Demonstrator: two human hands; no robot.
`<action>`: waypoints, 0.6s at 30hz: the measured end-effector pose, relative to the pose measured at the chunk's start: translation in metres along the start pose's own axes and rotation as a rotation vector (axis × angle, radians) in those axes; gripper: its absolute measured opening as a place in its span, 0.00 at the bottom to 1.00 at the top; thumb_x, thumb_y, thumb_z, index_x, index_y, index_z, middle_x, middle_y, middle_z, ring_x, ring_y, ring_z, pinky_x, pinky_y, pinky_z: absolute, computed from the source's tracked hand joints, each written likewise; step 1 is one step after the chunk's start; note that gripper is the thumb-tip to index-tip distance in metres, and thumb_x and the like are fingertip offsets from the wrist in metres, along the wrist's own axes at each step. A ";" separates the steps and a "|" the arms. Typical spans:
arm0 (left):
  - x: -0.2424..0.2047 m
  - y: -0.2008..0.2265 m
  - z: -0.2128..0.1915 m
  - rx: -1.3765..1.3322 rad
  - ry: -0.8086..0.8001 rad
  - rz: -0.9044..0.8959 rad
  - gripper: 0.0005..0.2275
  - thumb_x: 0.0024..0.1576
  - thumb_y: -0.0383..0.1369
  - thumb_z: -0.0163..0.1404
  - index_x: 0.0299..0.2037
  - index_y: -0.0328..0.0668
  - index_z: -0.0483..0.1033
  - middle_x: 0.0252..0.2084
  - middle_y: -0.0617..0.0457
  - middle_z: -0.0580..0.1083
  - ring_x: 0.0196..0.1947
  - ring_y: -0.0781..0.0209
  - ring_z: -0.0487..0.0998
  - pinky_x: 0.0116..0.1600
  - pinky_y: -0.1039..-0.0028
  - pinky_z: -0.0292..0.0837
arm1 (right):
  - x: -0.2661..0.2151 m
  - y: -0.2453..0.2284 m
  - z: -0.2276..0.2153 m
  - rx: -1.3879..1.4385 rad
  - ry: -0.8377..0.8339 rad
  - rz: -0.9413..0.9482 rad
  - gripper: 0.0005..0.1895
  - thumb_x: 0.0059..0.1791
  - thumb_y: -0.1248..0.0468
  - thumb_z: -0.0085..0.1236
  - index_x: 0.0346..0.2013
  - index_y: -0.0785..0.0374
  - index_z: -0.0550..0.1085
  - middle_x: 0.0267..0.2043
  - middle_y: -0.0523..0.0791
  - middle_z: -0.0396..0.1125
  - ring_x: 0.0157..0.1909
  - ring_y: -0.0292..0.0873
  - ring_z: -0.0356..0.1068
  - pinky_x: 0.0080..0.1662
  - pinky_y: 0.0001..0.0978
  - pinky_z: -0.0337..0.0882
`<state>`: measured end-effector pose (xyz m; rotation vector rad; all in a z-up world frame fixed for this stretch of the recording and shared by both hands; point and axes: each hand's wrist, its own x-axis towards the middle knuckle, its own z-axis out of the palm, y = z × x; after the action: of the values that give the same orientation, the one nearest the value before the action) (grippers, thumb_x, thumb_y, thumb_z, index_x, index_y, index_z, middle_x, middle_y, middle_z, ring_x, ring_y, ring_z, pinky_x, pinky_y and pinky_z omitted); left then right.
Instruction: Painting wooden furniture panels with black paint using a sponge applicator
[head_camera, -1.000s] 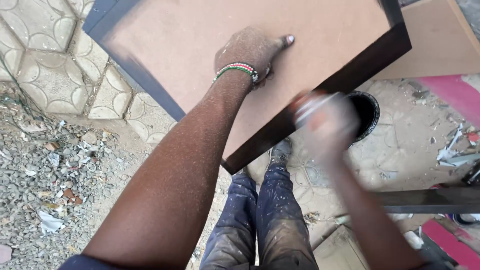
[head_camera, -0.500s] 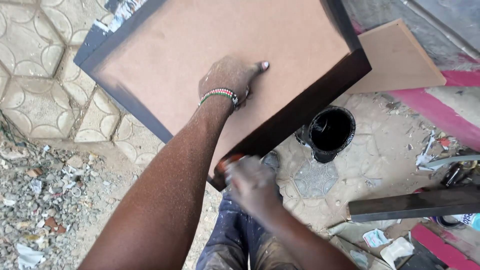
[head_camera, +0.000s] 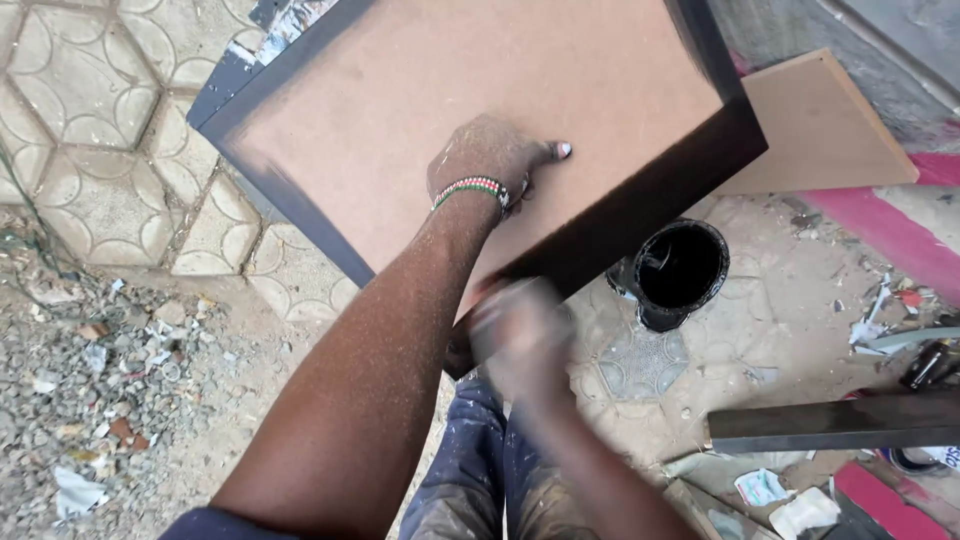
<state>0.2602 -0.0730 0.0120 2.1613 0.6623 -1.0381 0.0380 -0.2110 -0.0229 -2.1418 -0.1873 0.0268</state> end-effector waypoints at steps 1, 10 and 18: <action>-0.002 0.001 0.001 0.003 -0.008 -0.001 0.27 0.58 0.70 0.61 0.31 0.56 0.90 0.32 0.55 0.89 0.52 0.50 0.93 0.59 0.55 0.81 | -0.028 -0.010 0.018 -0.003 0.000 0.008 0.06 0.55 0.72 0.64 0.42 0.57 0.82 0.37 0.43 0.80 0.38 0.45 0.83 0.43 0.38 0.81; -0.010 0.000 -0.008 0.019 -0.004 0.026 0.27 0.63 0.66 0.59 0.25 0.54 0.85 0.24 0.59 0.84 0.41 0.53 0.93 0.53 0.57 0.80 | 0.039 0.127 -0.055 -0.563 0.011 -0.267 0.02 0.61 0.66 0.63 0.45 0.59 0.79 0.39 0.48 0.69 0.38 0.52 0.71 0.40 0.49 0.70; 0.004 0.000 0.000 0.004 -0.002 0.021 0.28 0.56 0.68 0.60 0.53 0.61 0.94 0.53 0.53 0.91 0.61 0.45 0.90 0.64 0.53 0.82 | 0.075 0.115 -0.088 -0.353 0.238 0.211 0.03 0.58 0.67 0.73 0.42 0.57 0.84 0.33 0.43 0.80 0.32 0.45 0.77 0.37 0.46 0.75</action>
<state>0.2625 -0.0721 0.0085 2.1661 0.6357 -1.0305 0.1350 -0.3351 -0.0669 -2.4855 0.1871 -0.1479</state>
